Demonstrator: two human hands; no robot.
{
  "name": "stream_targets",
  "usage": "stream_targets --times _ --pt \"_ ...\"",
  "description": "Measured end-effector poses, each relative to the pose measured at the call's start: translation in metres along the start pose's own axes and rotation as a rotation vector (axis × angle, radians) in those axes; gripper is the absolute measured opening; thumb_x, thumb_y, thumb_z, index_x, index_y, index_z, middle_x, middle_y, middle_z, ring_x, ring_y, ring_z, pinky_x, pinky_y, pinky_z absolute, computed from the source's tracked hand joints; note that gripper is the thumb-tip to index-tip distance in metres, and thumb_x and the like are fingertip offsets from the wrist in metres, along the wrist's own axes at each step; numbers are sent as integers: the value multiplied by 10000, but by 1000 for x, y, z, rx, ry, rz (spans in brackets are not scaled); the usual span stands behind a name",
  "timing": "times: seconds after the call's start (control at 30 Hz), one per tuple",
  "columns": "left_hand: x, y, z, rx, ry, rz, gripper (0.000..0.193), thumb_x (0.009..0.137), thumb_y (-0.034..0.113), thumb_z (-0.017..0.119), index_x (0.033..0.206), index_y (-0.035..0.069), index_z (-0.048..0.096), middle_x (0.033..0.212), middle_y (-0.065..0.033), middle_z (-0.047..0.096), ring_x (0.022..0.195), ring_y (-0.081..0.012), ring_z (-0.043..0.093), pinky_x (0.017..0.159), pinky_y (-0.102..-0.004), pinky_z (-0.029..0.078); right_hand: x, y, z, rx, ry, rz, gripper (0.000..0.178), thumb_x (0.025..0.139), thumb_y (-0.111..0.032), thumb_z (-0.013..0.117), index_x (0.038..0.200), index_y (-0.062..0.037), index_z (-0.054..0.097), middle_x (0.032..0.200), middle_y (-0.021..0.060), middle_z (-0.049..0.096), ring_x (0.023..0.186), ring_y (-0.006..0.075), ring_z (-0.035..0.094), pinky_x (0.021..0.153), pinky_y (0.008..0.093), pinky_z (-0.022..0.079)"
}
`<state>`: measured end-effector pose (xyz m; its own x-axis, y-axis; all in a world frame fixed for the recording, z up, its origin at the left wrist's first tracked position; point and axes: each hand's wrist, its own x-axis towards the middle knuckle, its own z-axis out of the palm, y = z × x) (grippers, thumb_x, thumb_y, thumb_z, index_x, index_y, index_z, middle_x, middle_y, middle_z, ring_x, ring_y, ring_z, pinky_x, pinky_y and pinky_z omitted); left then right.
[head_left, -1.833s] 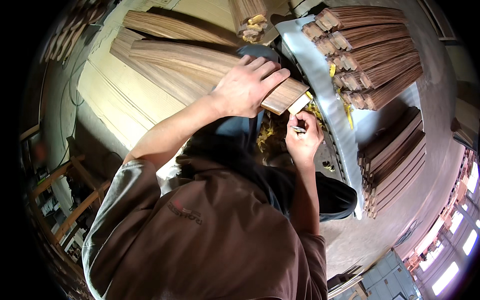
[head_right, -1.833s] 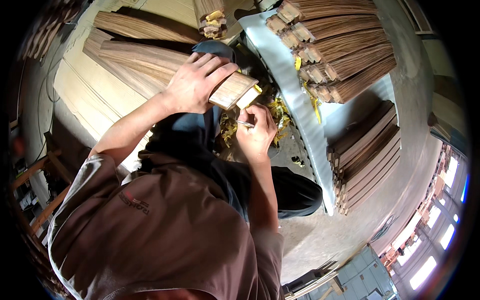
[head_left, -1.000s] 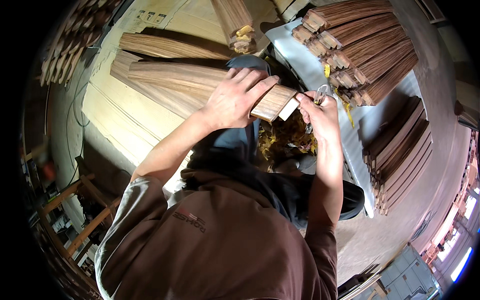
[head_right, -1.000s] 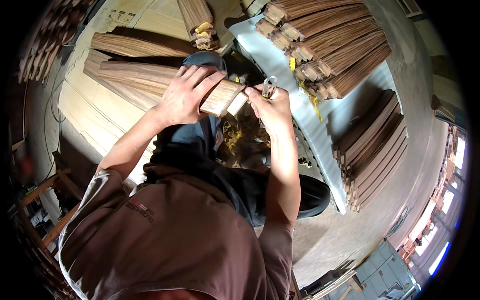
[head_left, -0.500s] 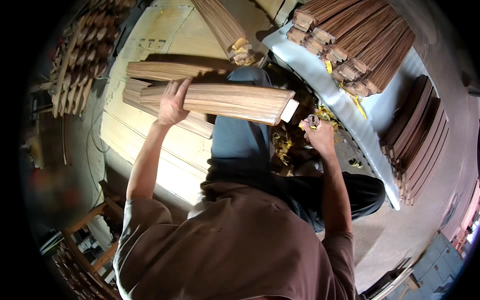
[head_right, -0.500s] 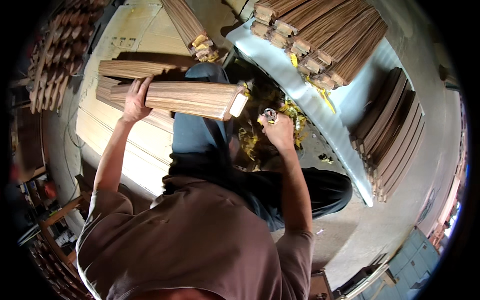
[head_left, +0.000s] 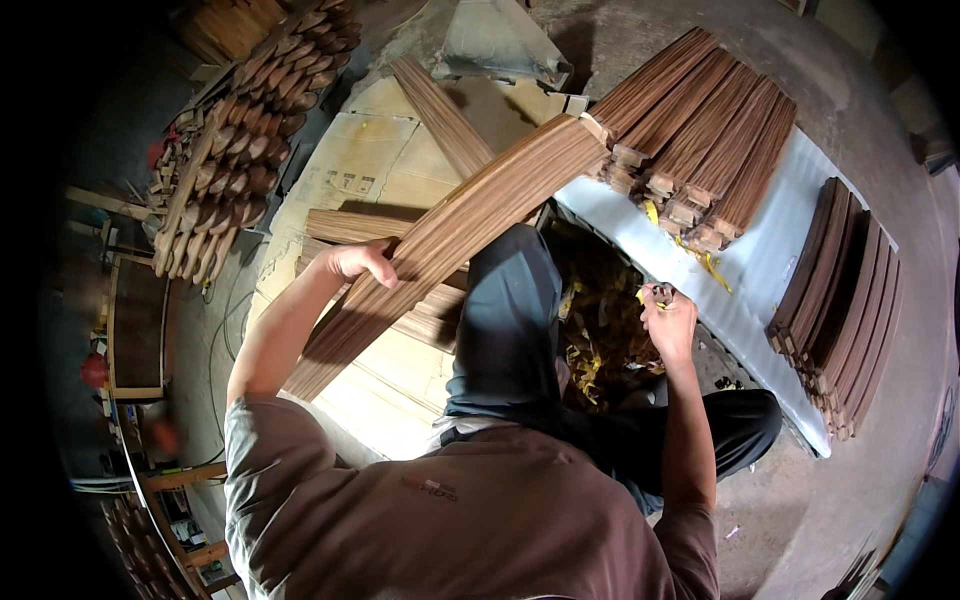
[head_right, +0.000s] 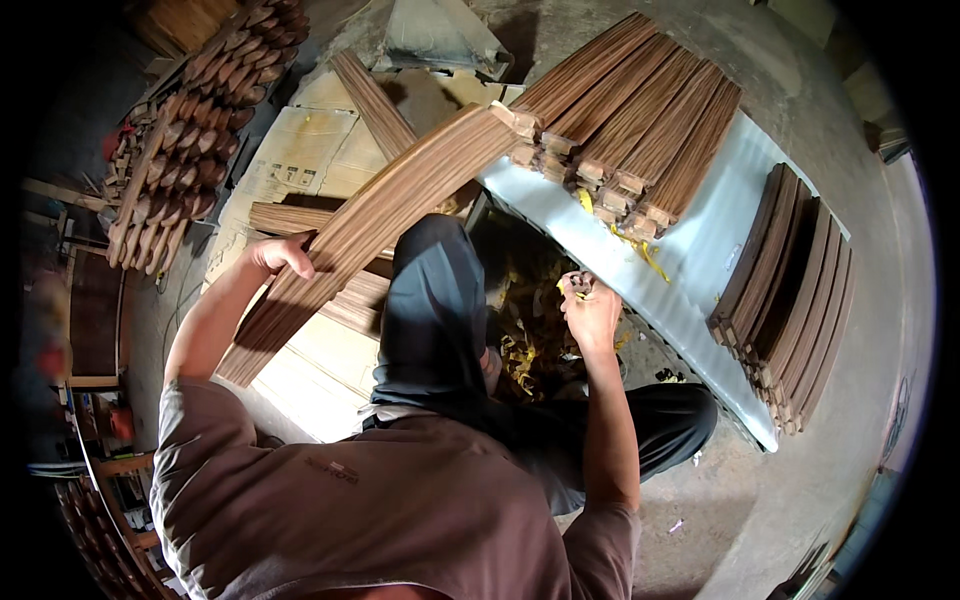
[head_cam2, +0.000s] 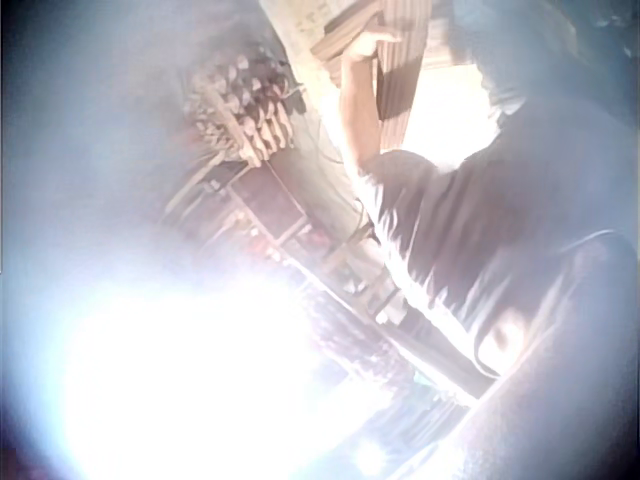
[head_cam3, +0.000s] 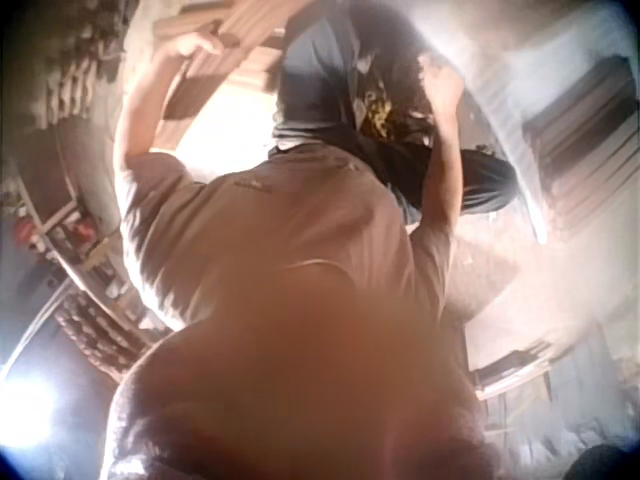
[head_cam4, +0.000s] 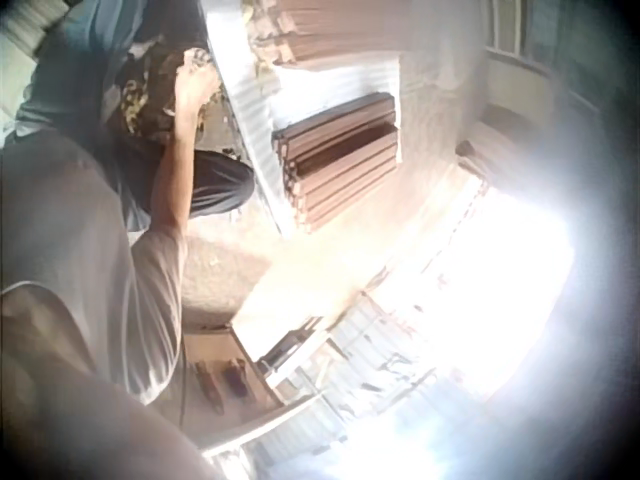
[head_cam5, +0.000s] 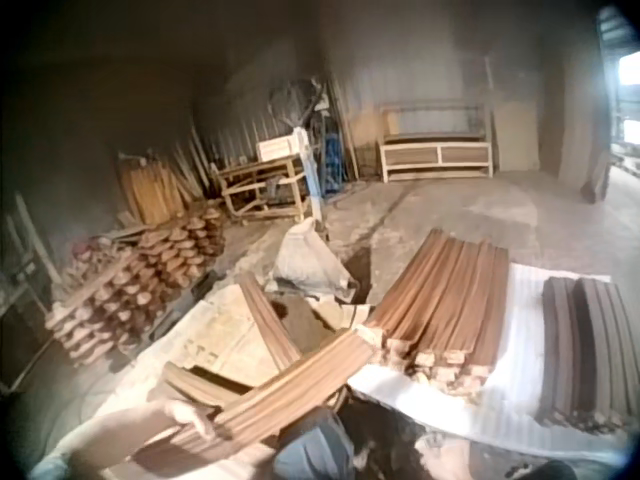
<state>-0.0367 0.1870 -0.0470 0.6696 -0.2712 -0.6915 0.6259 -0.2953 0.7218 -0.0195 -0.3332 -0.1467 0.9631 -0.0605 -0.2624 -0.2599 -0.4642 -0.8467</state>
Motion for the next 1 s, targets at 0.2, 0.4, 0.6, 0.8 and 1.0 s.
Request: stream_targets --times 0.2,0.4,0.6,0.8,1.0 --pt "0 76 60 581 94 -82 1051 638 450 831 1471 -53 435 1339 -280 586 1240 -344 547 1100 -436 410 -4 30 -10 0 61 -310 139 842 25 645 931 -14 745 909 112 762 814 218 734 756 339 568" --pt "14 123 97 899 264 40 883 668 202 810 1427 -88 464 1295 -262 643 1166 -334 630 1029 -384 484 -21 4 -27 -34 137 -224 76 877 -117 762 880 -43 747 740 101 737 628 211 717 648 312 563" --pt "3 152 108 1066 419 276 998 605 190 822 1495 -44 435 1206 -258 695 1072 -311 693 972 -347 535 -26 -12 -42 53 39 -190 110 890 -87 740 983 -31 750 880 138 750 784 225 728 765 315 559" --pt "19 166 139 1122 250 147 892 578 273 785 1375 -55 554 1126 -242 714 1011 -319 695 922 -374 540 -50 -42 -45 163 261 -623 183 845 -75 812 1010 -9 770 825 108 733 699 137 667 703 267 533" --pt "43 138 208 937 105 88 665 611 276 771 1160 -71 627 970 -219 705 925 -329 673 842 -413 527 -65 -75 -36 323 272 -525 226 961 -184 709 1050 19 751 861 67 737 743 129 616 745 287 501"
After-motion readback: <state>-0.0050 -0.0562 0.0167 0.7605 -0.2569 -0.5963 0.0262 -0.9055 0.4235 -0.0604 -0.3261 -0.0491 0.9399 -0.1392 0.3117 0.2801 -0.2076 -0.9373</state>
